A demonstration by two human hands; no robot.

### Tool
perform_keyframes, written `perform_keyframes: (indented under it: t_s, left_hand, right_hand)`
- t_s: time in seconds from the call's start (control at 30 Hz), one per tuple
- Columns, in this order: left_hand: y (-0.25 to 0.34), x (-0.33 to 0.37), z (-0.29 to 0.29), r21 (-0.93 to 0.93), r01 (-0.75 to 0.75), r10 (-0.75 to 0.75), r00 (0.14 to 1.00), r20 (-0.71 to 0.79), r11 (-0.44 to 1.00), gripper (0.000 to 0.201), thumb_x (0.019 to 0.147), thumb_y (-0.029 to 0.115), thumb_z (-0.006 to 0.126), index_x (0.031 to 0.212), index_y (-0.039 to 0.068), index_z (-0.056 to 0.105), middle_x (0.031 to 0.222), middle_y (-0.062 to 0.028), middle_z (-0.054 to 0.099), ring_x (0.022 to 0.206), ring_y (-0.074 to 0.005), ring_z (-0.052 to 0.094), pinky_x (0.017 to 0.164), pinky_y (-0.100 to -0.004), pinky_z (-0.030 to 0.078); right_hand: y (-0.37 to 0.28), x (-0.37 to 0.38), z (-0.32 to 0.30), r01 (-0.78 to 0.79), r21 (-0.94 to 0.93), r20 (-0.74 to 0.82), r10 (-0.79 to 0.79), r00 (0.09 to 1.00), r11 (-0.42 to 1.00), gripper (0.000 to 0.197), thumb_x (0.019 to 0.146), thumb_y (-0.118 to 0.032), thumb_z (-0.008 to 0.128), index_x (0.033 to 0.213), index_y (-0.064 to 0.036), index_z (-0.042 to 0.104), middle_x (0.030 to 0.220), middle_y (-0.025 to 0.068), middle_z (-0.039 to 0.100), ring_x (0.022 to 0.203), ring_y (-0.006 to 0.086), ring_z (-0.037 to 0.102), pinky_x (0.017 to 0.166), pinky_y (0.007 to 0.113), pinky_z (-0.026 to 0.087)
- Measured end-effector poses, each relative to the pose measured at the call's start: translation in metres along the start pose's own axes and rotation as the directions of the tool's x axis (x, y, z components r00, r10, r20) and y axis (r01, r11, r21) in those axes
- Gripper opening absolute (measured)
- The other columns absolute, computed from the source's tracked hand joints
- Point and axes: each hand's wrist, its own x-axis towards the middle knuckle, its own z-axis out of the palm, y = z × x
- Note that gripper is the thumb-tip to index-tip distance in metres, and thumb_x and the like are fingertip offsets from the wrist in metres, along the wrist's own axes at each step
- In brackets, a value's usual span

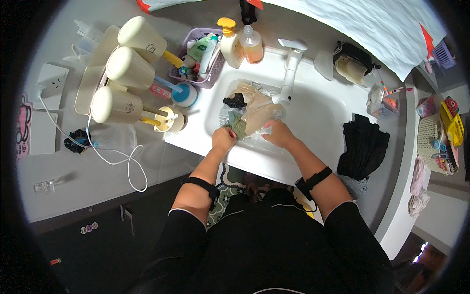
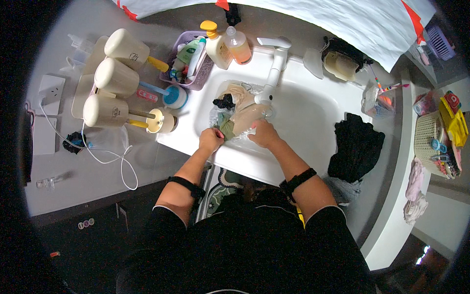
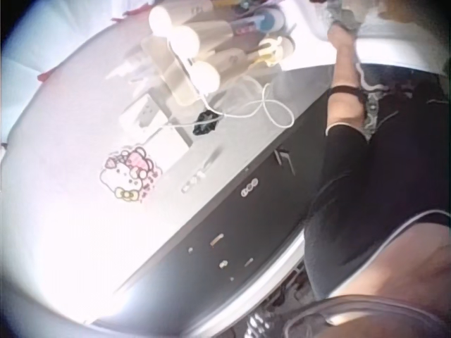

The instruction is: Washing several pieces of clothing by hand in a bathroom sink.

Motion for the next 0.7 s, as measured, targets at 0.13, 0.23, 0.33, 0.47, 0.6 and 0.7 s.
perform_keyframes:
  t_s: [0.13, 0.23, 0.33, 0.47, 0.6, 0.7]
  left_hand:
    - [0.017, 0.006, -0.021, 0.048, -0.016, 0.010, 0.992, 0.123, 0.999, 0.021, 0.065, 0.023, 0.066, 0.084, 0.016, 0.064, 0.092, -0.0135, 0.062, 0.085, -0.0307, 0.059, 0.078, -0.0362, 0.046]
    - [0.028, 0.030, -0.021, 0.067, -0.118, 0.120, 0.992, -0.035, 0.991, 0.038, 0.064, 0.026, 0.066, 0.101, 0.018, 0.060, 0.104, -0.0167, 0.058, 0.093, -0.0307, 0.057, 0.085, -0.0353, 0.043]
    - [0.038, 0.063, -0.005, 0.152, -0.178, 0.201, 0.968, -0.152, 0.972, 0.045, 0.066, 0.028, 0.065, 0.108, 0.016, 0.058, 0.116, -0.0177, 0.052, 0.100, -0.0298, 0.054, 0.091, -0.0353, 0.040]
    - [0.007, 0.104, 0.028, -0.202, -0.159, 0.132, 0.981, -0.141, 0.966, 0.038, 0.070, 0.025, 0.066, 0.105, 0.010, 0.061, 0.112, -0.0192, 0.055, 0.098, -0.0315, 0.055, 0.090, -0.0359, 0.041]
    - [0.022, 0.092, 0.011, -0.920, -0.075, -0.169, 0.974, -0.150, 0.385, 0.022, 0.069, 0.009, 0.070, 0.088, 0.001, 0.061, 0.078, -0.0064, 0.061, 0.071, -0.0172, 0.056, 0.067, -0.0261, 0.045]
    - [0.033, 0.069, -0.030, -0.957, -0.148, -0.181, 0.964, -0.196, 0.248, 0.011, 0.069, 0.004, 0.066, 0.074, 0.004, 0.055, 0.068, 0.0005, 0.052, 0.058, -0.0088, 0.045, 0.053, -0.0214, 0.037]
  right_hand:
    - [-0.006, 0.015, 0.006, 0.068, 0.053, 0.021, -0.069, 0.997, 0.996, 0.037, 0.068, -0.024, 0.069, 0.095, -0.0028, 0.054, 0.105, 0.0182, 0.052, 0.099, 0.0319, 0.051, 0.085, 0.037, 0.041]
    - [-0.007, 0.018, 0.006, 0.045, 0.053, 0.054, -0.048, 0.997, 0.998, 0.037, 0.068, -0.023, 0.069, 0.095, -0.0010, 0.054, 0.102, 0.0179, 0.054, 0.096, 0.0311, 0.052, 0.084, 0.036, 0.042]
    - [-0.002, 0.005, 0.004, 0.074, -0.005, 0.001, -0.074, 0.997, 0.997, 0.037, 0.066, -0.023, 0.069, 0.092, -0.0006, 0.056, 0.097, 0.0185, 0.056, 0.092, 0.0327, 0.054, 0.079, 0.038, 0.044]
    - [0.016, -0.009, -0.013, -0.061, -0.002, 0.051, 0.061, 0.997, 0.998, 0.032, 0.069, -0.023, 0.067, 0.092, -0.0025, 0.056, 0.097, 0.0191, 0.056, 0.091, 0.0320, 0.054, 0.078, 0.038, 0.044]
    - [0.031, -0.013, -0.023, -0.209, 0.044, 0.037, 0.207, 0.978, 0.977, 0.031, 0.070, -0.022, 0.066, 0.093, -0.0030, 0.056, 0.092, 0.0177, 0.058, 0.088, 0.0319, 0.055, 0.078, 0.038, 0.044]
    - [0.022, -0.003, -0.011, -0.098, 0.075, 0.040, 0.095, 0.995, 0.992, 0.031, 0.070, -0.021, 0.066, 0.092, -0.0007, 0.056, 0.091, 0.0175, 0.059, 0.088, 0.0322, 0.056, 0.078, 0.038, 0.045]
